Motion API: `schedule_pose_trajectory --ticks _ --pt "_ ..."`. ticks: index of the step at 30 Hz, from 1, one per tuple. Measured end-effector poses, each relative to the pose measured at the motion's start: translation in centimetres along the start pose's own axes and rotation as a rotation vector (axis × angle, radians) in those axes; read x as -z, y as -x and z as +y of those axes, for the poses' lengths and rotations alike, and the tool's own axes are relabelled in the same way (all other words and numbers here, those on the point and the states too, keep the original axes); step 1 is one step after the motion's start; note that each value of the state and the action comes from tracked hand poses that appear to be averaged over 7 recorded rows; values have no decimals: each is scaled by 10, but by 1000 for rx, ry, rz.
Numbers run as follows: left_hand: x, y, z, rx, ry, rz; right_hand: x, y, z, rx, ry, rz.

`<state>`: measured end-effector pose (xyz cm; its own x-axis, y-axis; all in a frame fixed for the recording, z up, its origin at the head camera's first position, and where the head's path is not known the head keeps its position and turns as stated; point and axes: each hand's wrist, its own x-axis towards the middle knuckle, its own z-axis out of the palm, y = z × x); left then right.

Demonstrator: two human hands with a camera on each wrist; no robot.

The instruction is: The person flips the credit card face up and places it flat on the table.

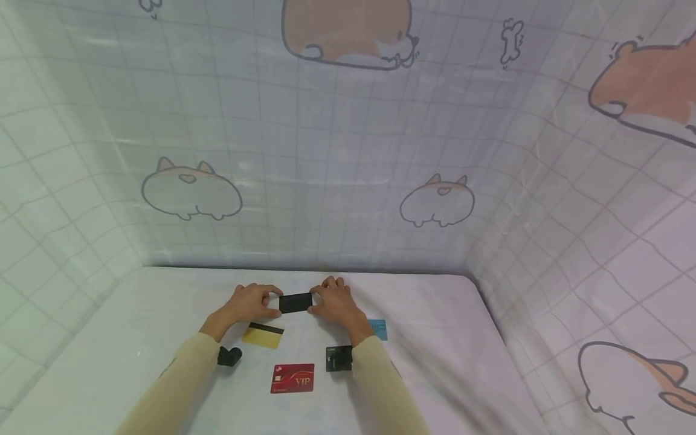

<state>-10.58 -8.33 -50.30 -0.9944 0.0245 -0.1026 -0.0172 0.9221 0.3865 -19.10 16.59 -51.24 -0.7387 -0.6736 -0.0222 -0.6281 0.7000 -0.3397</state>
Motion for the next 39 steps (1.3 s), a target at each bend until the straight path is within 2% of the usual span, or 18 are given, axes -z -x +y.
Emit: schedule_pose_trajectory --ticks 17,29,39 --pt "3 -7 3 -43 11 -25 2 -7 -4 -53 -60 -30" --pt "2 -14 -1 -53 9 -40 2 -12 -4 -50 -5 -52" --pt "0 -19 0 -69 -4 -33 5 -18 -3 -31 -5 -81"
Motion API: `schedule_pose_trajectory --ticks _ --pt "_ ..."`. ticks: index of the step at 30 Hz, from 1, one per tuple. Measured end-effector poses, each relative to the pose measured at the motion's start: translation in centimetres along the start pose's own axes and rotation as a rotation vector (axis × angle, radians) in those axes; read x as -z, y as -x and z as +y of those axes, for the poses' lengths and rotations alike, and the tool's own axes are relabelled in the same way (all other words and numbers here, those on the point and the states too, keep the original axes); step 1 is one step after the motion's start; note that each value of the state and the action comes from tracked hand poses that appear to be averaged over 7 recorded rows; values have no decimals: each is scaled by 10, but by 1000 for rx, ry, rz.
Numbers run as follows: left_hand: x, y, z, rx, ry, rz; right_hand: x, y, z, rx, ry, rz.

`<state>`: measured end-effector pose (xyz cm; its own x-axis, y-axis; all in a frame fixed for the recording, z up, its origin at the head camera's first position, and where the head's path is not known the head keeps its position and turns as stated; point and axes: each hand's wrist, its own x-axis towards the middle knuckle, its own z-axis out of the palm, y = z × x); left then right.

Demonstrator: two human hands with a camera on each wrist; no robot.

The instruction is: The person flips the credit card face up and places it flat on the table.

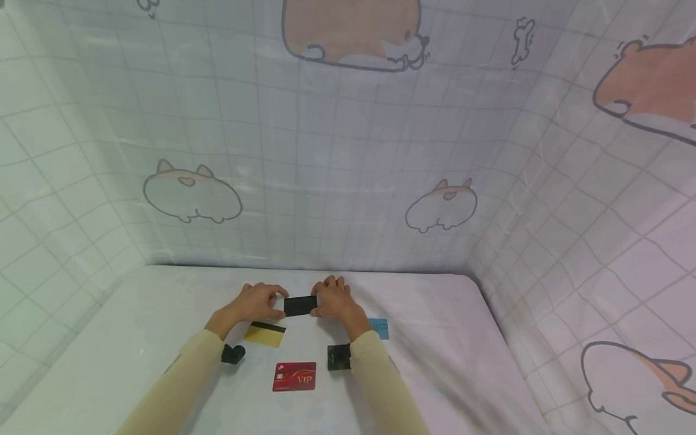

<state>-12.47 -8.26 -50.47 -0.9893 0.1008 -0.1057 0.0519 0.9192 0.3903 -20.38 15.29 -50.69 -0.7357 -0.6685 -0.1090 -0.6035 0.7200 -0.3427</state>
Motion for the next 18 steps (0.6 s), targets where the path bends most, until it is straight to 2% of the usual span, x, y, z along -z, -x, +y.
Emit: schedule_pose_trajectory --ticks 11,14,18 --pt "1 -1 10 14 -22 -25 -1 4 0 1 5 9" --pt "1 0 11 4 -32 -11 -3 7 0 2 19 17" --pt "-2 1 9 -22 -103 23 -5 9 0 8 33 38"
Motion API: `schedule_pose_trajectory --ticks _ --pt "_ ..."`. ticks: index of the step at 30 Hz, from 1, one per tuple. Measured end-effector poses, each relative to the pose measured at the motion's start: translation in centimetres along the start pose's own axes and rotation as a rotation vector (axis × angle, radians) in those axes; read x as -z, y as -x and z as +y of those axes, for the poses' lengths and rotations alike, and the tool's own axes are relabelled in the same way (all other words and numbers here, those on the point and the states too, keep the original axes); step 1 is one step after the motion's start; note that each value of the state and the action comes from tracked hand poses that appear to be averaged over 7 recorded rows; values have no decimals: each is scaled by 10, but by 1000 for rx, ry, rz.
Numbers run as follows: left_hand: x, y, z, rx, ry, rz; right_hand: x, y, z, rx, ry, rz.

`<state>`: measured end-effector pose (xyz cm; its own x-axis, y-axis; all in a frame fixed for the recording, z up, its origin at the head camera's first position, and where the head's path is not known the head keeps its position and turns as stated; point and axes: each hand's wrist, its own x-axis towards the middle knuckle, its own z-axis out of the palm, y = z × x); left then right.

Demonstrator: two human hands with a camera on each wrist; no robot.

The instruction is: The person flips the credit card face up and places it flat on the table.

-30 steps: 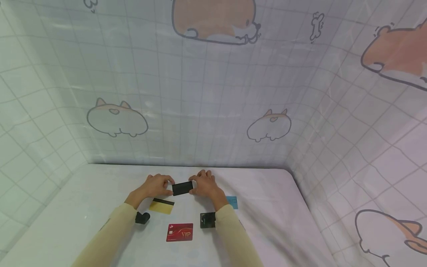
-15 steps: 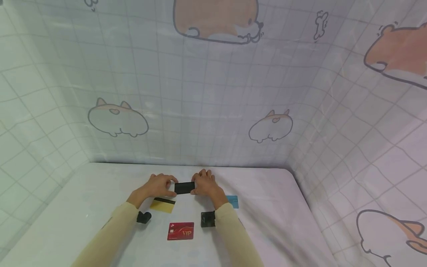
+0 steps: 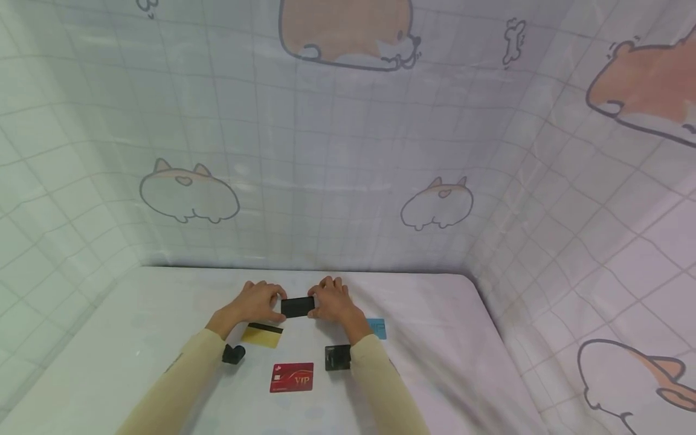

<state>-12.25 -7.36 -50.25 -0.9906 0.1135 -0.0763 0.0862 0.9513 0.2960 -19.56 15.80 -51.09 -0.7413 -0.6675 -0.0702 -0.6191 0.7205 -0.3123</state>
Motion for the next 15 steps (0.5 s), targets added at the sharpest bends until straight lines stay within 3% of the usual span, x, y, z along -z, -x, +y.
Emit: schedule_pose_trajectory --ticks 5,15 --pt "-1 1 0 -24 -52 34 -4 1 2 7 12 27" --pt "-3 2 3 -68 -44 84 -3 7 5 17 -5 34"
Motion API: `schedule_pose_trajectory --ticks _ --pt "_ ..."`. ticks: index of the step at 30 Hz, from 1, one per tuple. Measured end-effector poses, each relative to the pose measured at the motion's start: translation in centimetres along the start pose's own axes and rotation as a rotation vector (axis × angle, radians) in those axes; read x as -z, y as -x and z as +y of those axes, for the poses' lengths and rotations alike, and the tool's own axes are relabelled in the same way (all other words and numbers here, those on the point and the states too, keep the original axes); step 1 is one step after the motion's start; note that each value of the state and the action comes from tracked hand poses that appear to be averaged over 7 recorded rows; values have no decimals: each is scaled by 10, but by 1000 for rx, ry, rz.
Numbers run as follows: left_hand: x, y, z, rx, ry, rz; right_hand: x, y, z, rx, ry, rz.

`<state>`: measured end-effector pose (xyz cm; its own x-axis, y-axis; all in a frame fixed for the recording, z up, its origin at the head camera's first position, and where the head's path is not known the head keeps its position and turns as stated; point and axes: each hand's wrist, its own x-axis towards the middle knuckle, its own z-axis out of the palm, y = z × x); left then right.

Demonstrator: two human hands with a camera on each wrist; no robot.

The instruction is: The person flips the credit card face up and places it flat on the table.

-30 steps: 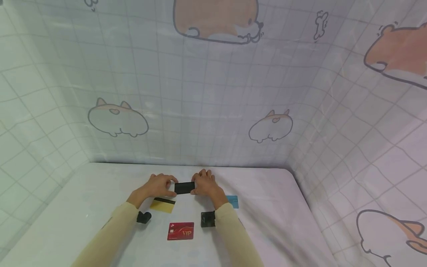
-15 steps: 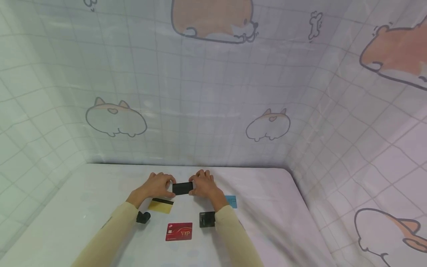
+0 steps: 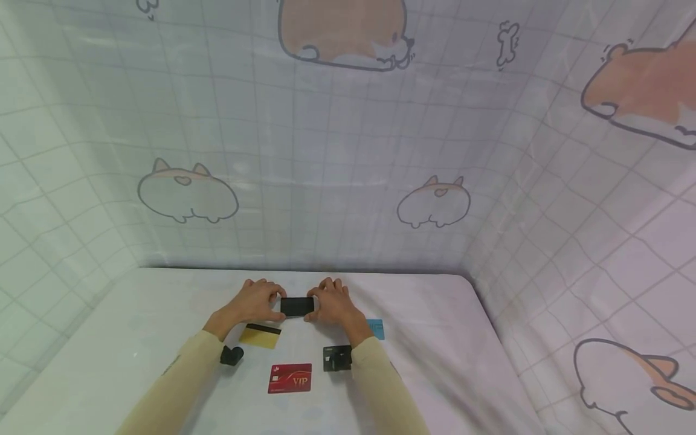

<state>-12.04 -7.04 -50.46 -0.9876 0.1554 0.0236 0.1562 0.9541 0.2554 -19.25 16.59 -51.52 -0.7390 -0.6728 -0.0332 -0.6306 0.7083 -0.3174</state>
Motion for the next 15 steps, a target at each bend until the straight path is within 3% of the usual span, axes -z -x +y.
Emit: schedule_pose_trajectory --ticks 6,15 --pt "2 3 1 -10 4 10 2 3 -2 2 12 2" --pt "-1 7 -2 8 5 -36 4 7 -3 35 2 29"
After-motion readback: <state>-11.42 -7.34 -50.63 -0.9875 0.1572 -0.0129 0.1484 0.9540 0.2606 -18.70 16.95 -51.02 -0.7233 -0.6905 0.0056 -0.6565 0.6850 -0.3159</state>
